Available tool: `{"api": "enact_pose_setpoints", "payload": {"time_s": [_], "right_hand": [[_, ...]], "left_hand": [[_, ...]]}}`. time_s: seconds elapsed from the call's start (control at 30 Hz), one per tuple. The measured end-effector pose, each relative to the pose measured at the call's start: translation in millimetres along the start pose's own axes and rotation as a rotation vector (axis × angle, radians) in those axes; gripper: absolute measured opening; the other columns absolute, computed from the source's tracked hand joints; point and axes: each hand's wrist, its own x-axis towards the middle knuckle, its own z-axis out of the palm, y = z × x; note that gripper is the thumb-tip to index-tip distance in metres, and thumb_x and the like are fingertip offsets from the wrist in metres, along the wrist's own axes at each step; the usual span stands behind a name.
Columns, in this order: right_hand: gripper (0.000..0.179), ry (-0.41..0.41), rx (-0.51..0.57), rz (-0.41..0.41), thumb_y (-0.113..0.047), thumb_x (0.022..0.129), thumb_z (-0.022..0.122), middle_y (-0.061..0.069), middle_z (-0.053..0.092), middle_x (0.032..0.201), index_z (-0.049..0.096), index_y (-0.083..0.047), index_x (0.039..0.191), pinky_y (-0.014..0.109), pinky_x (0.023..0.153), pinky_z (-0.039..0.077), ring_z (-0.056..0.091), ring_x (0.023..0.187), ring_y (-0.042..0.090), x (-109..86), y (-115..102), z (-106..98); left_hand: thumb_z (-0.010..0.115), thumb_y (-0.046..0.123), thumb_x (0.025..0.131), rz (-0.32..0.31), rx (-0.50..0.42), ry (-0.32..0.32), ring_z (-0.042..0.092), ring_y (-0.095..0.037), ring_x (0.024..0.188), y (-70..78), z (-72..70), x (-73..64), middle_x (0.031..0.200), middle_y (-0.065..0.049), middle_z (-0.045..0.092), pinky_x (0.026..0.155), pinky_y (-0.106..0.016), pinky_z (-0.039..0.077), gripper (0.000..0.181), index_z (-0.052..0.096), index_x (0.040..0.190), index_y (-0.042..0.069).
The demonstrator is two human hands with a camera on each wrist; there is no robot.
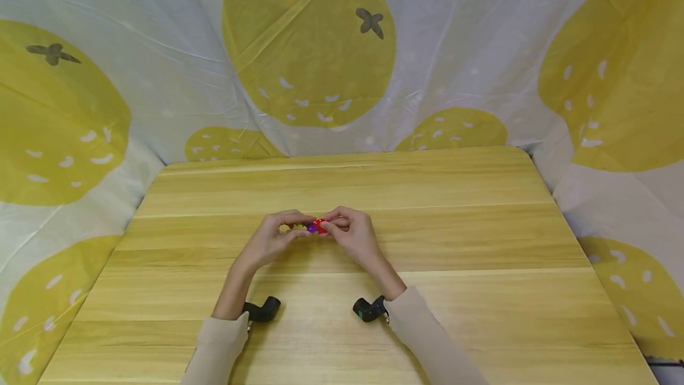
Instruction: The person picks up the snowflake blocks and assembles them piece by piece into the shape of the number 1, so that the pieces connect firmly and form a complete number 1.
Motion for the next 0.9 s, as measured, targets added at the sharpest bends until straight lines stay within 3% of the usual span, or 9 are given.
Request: {"api": "enact_pose_setpoints", "payload": {"time_s": [0.27, 0.37, 0.57, 0.67, 0.8, 0.9], "right_hand": [[0.016, -0.024, 0.034, 0.059, 0.002, 0.098, 0.067, 0.029, 0.076, 0.104, 0.07, 0.008, 0.113, 0.045, 0.078, 0.063, 0.076, 0.089, 0.046, 0.5, 0, -2], [0.019, -0.033, 0.037, 0.073, 0.0, 0.098, 0.067, 0.029, 0.076, 0.102, 0.069, 0.006, 0.116, 0.044, 0.077, 0.064, 0.078, 0.086, 0.041, 1.3, 1, -3], [0.018, -0.002, 0.048, 0.124, -0.004, 0.098, 0.069, 0.028, 0.077, 0.097, 0.069, 0.005, 0.114, 0.04, 0.074, 0.065, 0.079, 0.078, 0.023, 2.2, 7, -1], [0.018, 0.017, 0.047, 0.143, -0.004, 0.098, 0.069, 0.028, 0.077, 0.097, 0.068, 0.006, 0.114, 0.036, 0.072, 0.064, 0.078, 0.076, 0.018, 2.2, 9, 1], [0.019, 0.029, 0.041, 0.16, -0.004, 0.099, 0.068, 0.028, 0.077, 0.096, 0.068, 0.006, 0.115, 0.034, 0.07, 0.064, 0.078, 0.076, 0.021, 1.7, 10, 3], [0.02, 0.012, 0.039, 0.169, -0.005, 0.101, 0.065, 0.03, 0.076, 0.094, 0.067, 0.007, 0.117, 0.035, 0.07, 0.064, 0.079, 0.078, 0.029, 1.1, 9, 4]], "left_hand": [[0.069, 0.005, 0.098, -0.032, 0.015, -0.034, 0.07, -0.025, 0.111, 0.1, -0.6, 0.3, 0.126, -0.009, 0.075, 0.09, -0.039, 0.056, 0.03, 0.074, 0.127, 0.008], [0.069, 0.008, 0.099, -0.051, 0.035, -0.045, 0.069, -0.022, 0.112, 1.6, 0.3, 1.1, 0.13, -0.006, 0.074, 0.089, -0.035, 0.055, 0.032, 0.073, 0.13, 0.011], [0.076, 0.019, 0.095, -0.039, 0.135, -0.03, 0.062, -0.014, 0.088, 3.5, 7.1, 2.9, 0.125, 0.001, 0.076, 0.069, -0.024, 0.046, 0.033, 0.075, 0.128, 0.018], [0.079, 0.022, 0.092, -0.019, 0.204, 0.005, 0.069, -0.014, 0.093, 4.1, 11.7, 3.6, 0.122, 0.0, 0.077, 0.074, -0.027, 0.054, 0.036, 0.076, 0.127, 0.017], [0.08, 0.02, 0.091, -0.018, 0.253, 0.033, 0.074, -0.022, 0.113, 4.5, 16.1, 4.4, 0.121, -0.005, 0.078, 0.094, -0.038, 0.059, 0.034, 0.077, 0.124, 0.013], [0.081, 0.017, 0.09, -0.031, 0.282, 0.043, 0.075, -0.024, 0.11, 5.0, 16.8, 4.2, 0.118, -0.007, 0.078, 0.092, -0.04, 0.06, 0.031, 0.078, 0.12, 0.01]]}}
